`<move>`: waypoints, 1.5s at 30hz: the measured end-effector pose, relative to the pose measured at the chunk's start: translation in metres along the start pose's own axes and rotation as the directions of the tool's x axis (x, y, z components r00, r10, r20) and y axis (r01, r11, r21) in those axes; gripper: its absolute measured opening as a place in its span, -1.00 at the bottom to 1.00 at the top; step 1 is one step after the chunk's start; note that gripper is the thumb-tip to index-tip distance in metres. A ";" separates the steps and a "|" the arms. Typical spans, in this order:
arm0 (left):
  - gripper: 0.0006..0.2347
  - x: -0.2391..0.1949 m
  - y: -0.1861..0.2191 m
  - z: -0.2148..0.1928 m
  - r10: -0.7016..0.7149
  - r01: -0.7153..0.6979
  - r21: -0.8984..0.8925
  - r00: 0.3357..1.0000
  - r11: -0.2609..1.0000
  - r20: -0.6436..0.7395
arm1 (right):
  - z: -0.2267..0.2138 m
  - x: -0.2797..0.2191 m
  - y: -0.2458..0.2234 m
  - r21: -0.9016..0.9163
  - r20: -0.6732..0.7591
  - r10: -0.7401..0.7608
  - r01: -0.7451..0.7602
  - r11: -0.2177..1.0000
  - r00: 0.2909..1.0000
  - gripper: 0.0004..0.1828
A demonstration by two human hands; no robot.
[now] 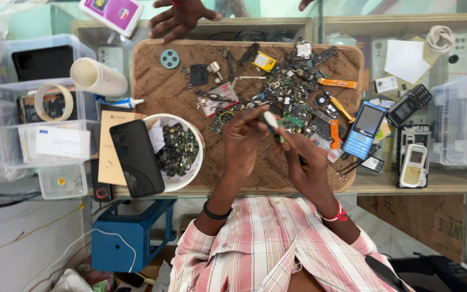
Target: The person uses a toothbrush to scrub small electronic components on a cluttered workbench. They pick up individual pieces, brush them, and place them back among other parts and tools.
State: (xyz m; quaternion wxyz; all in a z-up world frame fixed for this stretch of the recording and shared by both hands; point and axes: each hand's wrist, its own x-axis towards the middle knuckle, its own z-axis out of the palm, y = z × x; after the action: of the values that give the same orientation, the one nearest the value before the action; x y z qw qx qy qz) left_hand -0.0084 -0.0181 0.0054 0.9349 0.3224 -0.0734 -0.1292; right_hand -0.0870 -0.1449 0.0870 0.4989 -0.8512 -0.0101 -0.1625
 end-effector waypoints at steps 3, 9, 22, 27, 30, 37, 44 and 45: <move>-0.66 0.003 0.006 -0.008 -0.022 0.021 -0.004 0.999 1.000 -0.049 | -0.003 -0.002 -0.002 -0.020 0.078 0.013 -0.012 1.000 0.997 -0.48; -0.65 -0.005 0.000 -0.013 -0.038 0.038 -0.014 0.998 0.999 -0.047 | -0.010 -0.005 0.005 0.072 0.084 0.053 -0.060 0.996 0.995 -0.45; -0.61 -0.001 0.008 -0.016 -0.044 0.044 0.002 0.994 0.999 -0.097 | -0.006 -0.018 -0.007 0.034 0.057 0.086 -0.088 0.996 0.995 -0.33; -0.59 0.004 0.014 -0.017 -0.045 0.041 -0.066 0.997 0.997 -0.065 | -0.004 -0.019 -0.009 -0.001 0.066 0.090 -0.090 0.996 0.994 -0.35; -0.66 -0.001 0.015 -0.016 -0.070 0.070 -0.007 0.996 0.998 -0.047 | -0.001 -0.020 -0.009 0.023 0.010 0.048 -0.048 0.999 0.999 -0.45; -0.66 -0.015 0.006 -0.001 -0.135 0.135 0.108 0.991 0.985 -0.014 | 0.003 -0.020 -0.013 0.067 -0.063 0.084 -0.080 0.995 0.994 -0.55; -0.70 -0.002 0.019 -0.006 0.002 0.000 0.063 0.999 0.998 -0.036 | 0.002 -0.018 -0.011 0.052 0.049 0.089 -0.092 0.994 0.995 -0.56; -0.69 0.000 0.019 -0.004 0.048 -0.045 0.080 0.998 0.996 -0.031 | 0.000 -0.016 -0.010 0.056 0.058 0.071 -0.074 0.996 0.996 -0.57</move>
State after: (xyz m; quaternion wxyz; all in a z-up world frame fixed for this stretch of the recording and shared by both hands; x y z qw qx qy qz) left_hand -0.0034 -0.0016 0.0140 0.9252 0.3596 -0.0705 -0.0990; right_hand -0.1037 -0.1380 0.0911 0.5284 -0.8404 0.0022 -0.1200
